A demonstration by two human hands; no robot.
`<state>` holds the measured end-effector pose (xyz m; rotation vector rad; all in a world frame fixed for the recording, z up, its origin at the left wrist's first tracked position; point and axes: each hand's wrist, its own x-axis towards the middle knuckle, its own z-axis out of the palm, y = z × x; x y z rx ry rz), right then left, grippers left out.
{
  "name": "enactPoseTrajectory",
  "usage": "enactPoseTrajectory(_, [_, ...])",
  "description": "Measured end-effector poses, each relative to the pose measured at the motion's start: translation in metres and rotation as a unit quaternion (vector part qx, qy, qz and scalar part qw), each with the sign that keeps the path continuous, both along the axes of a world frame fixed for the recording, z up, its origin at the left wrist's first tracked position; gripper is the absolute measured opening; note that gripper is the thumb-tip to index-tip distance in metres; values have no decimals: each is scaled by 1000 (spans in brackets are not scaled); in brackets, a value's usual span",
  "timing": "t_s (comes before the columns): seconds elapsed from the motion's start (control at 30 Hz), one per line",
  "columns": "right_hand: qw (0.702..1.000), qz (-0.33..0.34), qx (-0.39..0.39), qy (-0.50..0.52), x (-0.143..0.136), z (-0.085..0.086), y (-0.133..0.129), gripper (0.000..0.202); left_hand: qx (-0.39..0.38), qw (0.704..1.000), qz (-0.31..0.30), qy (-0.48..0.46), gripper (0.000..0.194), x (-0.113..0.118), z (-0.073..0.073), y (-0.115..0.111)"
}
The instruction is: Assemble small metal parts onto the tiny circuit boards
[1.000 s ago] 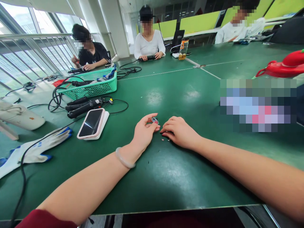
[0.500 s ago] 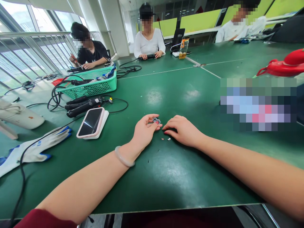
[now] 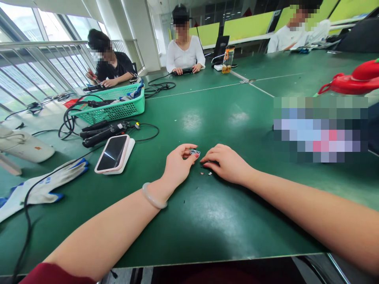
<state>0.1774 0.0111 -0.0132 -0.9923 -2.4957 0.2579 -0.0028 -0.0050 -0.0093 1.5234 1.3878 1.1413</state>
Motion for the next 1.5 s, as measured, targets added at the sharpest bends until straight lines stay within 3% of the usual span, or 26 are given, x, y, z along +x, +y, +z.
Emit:
enactPoseTrajectory(0.23, [999, -13, 49, 6, -3, 5, -5, 13, -41, 999, -6, 0, 28, 1, 3, -2])
enactPoseTrajectory(0.43, [982, -66, 178, 6, 1, 11, -7, 23, 6, 999, -19, 27, 23, 1, 3, -4])
enactPoseTrajectory(0.97, [954, -64, 283, -78, 5, 18, -14, 29, 50, 997, 9, 53, 26, 5, 10, -11])
enactPoseTrajectory(1.1, [960, -64, 265, -63, 6, 19, -15, 29, 47, 999, -5, 24, 27, 4, 9, -10])
enactPoseTrajectory(1.33, [967, -57, 246, -13, 10, 22, -19, 26, -23, 983, -94, -157, 29, 3, 7, -5])
enactPoseTrajectory(1.5, [987, -77, 137, 32, 12, 23, -18, 21, -51, 978, -61, -193, 33, 2, 5, 0])
